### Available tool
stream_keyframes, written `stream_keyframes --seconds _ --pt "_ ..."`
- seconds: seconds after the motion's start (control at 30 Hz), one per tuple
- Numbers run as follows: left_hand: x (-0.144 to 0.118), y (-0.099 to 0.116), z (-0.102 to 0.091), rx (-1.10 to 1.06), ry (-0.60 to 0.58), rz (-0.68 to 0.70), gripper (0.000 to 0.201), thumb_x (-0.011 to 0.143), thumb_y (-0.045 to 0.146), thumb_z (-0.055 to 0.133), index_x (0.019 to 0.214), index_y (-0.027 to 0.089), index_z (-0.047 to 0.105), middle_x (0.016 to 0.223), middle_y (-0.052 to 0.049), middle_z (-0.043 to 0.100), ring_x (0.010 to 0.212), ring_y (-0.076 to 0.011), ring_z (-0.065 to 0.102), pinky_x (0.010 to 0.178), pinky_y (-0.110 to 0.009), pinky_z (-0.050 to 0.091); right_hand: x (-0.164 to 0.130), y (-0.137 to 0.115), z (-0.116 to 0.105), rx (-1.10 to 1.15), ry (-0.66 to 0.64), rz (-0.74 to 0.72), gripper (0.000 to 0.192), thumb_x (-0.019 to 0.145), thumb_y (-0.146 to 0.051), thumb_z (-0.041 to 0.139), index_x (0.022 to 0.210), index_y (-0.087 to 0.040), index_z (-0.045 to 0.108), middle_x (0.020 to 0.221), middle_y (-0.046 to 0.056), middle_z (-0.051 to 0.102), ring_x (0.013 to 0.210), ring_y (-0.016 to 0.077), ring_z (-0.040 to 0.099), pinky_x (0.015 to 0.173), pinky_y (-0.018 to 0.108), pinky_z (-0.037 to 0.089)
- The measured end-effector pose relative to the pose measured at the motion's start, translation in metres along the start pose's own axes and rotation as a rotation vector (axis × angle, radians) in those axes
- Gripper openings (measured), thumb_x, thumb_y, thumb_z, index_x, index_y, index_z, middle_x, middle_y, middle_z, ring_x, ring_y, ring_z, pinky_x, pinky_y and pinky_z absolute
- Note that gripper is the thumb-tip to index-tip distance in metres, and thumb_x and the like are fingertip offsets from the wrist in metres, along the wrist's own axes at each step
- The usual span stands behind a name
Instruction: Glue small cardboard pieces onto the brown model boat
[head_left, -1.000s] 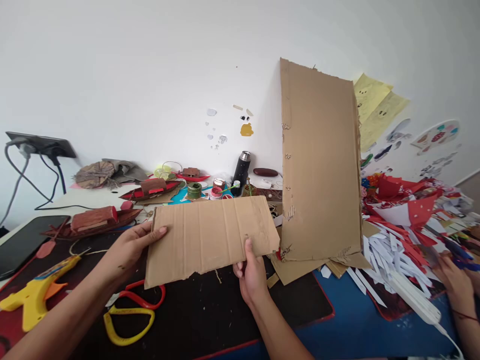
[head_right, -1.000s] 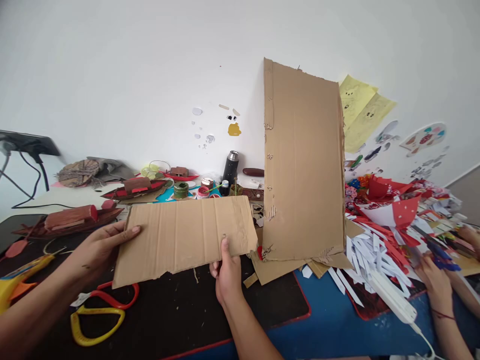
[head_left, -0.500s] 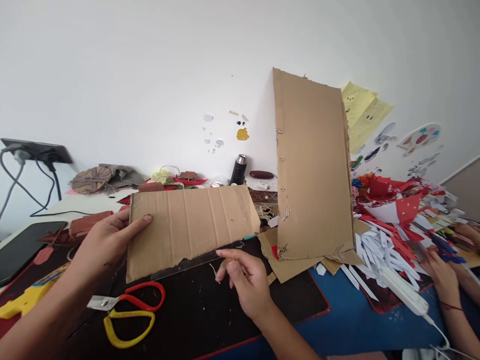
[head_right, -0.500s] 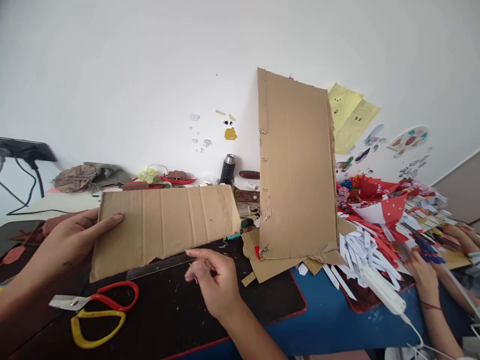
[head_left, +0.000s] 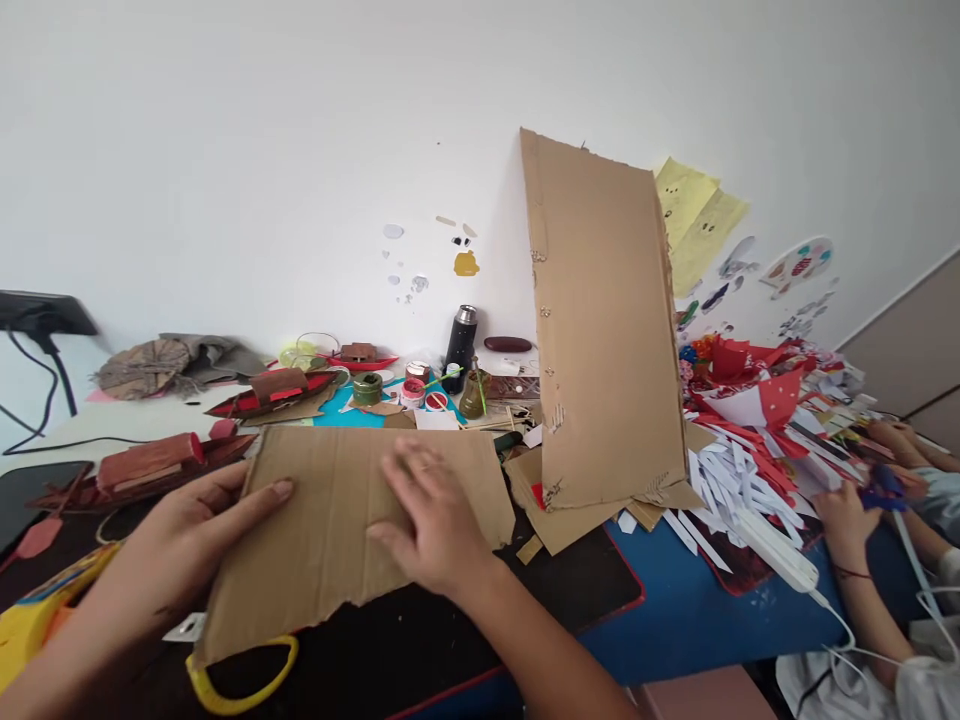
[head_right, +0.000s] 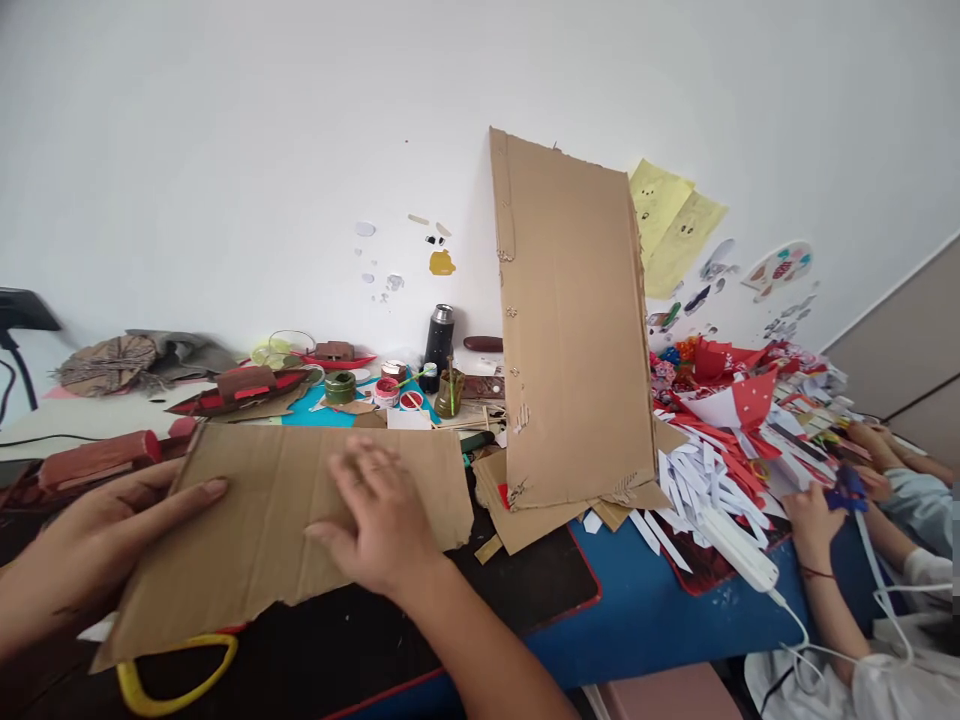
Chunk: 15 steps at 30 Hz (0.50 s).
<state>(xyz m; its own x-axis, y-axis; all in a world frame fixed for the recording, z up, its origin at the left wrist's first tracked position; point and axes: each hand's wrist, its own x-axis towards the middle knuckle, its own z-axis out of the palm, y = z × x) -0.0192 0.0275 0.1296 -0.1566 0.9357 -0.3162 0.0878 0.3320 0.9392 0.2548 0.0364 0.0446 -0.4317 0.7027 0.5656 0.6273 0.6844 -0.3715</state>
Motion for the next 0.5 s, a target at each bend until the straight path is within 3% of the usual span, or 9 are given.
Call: stream_keyframes --seconds 0.1,0.17,0.27,0.37,0.43,0.5 --pt "-0.001 0.003 -0.022 0.021 0.104 -0.065 0.093 0.028 0.086 0.099 0.104 0.034 0.085 0.098 -0.01 0.09 0.073 -0.0433 0.083 0.046 -0.046 0.065 -0.026 0.037 -0.009 0.074 0.15 0.338 0.064 0.121 -0.055 0.057 0.175 -0.02 0.062 0.179 0.021 0.058 0.167 0.0402 0.057 0.135 0.065 0.05" --pt "0.001 0.0 -0.032 0.052 0.117 -0.096 0.093 0.025 0.082 0.1 0.104 0.035 0.085 0.095 -0.009 0.089 0.078 -0.0458 0.084 0.047 -0.047 0.066 -0.036 0.045 -0.018 0.123 0.265 0.47 0.064 0.122 -0.057 0.053 0.173 -0.02 0.064 0.174 0.022 0.065 0.162 0.0405 0.062 0.131 0.064 0.055" --pt "0.004 -0.005 -0.03 0.076 0.05 -0.094 0.088 0.023 0.073 0.104 0.101 0.034 0.085 0.093 -0.007 0.089 0.082 -0.0455 0.085 0.052 -0.045 0.069 -0.032 0.026 -0.022 0.139 0.288 0.323 0.063 0.122 -0.049 0.057 0.181 -0.025 0.054 0.18 0.016 0.059 0.17 0.037 0.054 0.138 0.062 0.048" --pt "0.003 -0.004 -0.015 0.083 -0.012 -0.071 0.08 0.021 0.066 0.106 0.091 0.034 0.084 0.09 -0.005 0.088 0.078 -0.0413 0.084 0.052 -0.04 0.066 -0.012 -0.008 -0.007 0.11 0.179 0.056 0.073 0.119 -0.046 0.066 0.185 -0.024 0.045 0.186 0.015 0.051 0.173 0.0348 0.049 0.143 0.06 0.041" --pt "0.001 -0.001 -0.007 0.065 -0.035 -0.068 0.077 0.018 0.061 0.107 0.086 0.033 0.084 0.089 -0.005 0.088 0.076 -0.0405 0.083 0.052 -0.039 0.066 -0.001 -0.02 0.009 0.07 0.098 -0.077 0.076 0.115 -0.049 0.072 0.182 -0.02 0.05 0.185 0.017 0.051 0.176 0.0346 0.045 0.145 0.058 0.036" --pt "0.0 0.0 -0.01 0.052 -0.048 -0.089 0.077 0.017 0.057 0.107 0.087 0.034 0.085 0.09 -0.006 0.088 0.077 -0.0417 0.084 0.051 -0.04 0.066 0.0 -0.016 0.02 0.04 0.041 -0.086 0.073 0.114 -0.048 0.074 0.178 -0.02 0.055 0.186 0.016 0.05 0.177 0.0344 0.042 0.146 0.059 0.033"
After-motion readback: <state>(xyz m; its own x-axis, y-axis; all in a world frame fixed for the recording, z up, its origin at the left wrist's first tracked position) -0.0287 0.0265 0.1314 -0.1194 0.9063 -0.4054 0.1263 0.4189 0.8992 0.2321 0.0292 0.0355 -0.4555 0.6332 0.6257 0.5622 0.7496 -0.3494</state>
